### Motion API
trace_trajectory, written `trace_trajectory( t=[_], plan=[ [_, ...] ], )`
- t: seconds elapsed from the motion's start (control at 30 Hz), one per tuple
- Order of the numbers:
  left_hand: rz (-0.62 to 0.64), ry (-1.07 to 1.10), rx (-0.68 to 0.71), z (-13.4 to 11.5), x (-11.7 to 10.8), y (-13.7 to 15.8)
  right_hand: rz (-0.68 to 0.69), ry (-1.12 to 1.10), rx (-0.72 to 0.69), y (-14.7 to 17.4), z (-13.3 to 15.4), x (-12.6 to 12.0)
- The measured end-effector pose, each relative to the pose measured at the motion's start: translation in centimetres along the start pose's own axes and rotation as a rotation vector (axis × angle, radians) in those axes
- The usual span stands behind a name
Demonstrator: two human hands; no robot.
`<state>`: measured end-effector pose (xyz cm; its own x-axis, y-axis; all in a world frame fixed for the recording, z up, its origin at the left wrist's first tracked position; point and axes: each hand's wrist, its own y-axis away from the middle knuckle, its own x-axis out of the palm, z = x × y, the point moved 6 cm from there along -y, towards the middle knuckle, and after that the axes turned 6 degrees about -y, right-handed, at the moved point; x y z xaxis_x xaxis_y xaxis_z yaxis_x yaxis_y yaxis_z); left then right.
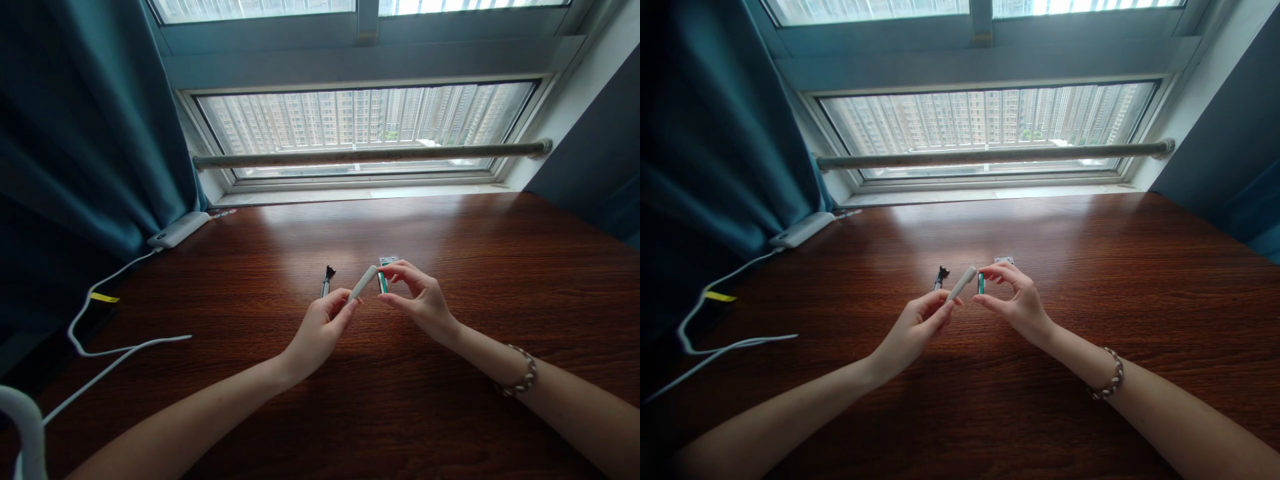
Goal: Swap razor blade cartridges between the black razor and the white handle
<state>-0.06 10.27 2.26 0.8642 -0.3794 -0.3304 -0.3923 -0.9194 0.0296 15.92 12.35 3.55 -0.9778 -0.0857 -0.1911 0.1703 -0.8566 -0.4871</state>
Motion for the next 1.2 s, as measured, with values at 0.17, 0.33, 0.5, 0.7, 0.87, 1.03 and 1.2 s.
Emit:
trace_trajectory(
  t=[0.17, 0.33, 0.5, 0.7, 0.87, 1.03, 1.2],
  plan=[
    [0.072, 0.063, -0.023, 0.2, 0.5, -0.1, -0.014, 0.005, 0.01, 0.1, -0.2, 0.0],
    [0.063, 0.085, -0.032, 0.3, 0.4, -0.1, -0.054, -0.007, 0.025, 0.1, -0.6, -0.4],
    [0.082, 0.073, -0.031, 0.3, 0.5, 0.0, -0.078, -0.02, 0.036, 0.1, -0.8, -0.6],
    [0.133, 0.086, -0.019, 0.0, 0.9, 0.1, -0.096, -0.024, 0.047, 0.1, -0.9, -0.7],
    [0.07, 0.089, -0.033, 0.2, 0.5, -0.1, -0.137, -0.018, 0.062, 0.0, -1.1, -1.0],
    [0.135, 0.12, -0.044, 0.2, 0.9, 0.1, -0.143, -0.045, 0.074, 0.0, -1.3, -1.1],
    [0.106, 0.124, -0.043, 0.0, 0.8, 0.1, -0.143, -0.047, 0.093, 0.1, -1.5, -1.1]
  ],
)
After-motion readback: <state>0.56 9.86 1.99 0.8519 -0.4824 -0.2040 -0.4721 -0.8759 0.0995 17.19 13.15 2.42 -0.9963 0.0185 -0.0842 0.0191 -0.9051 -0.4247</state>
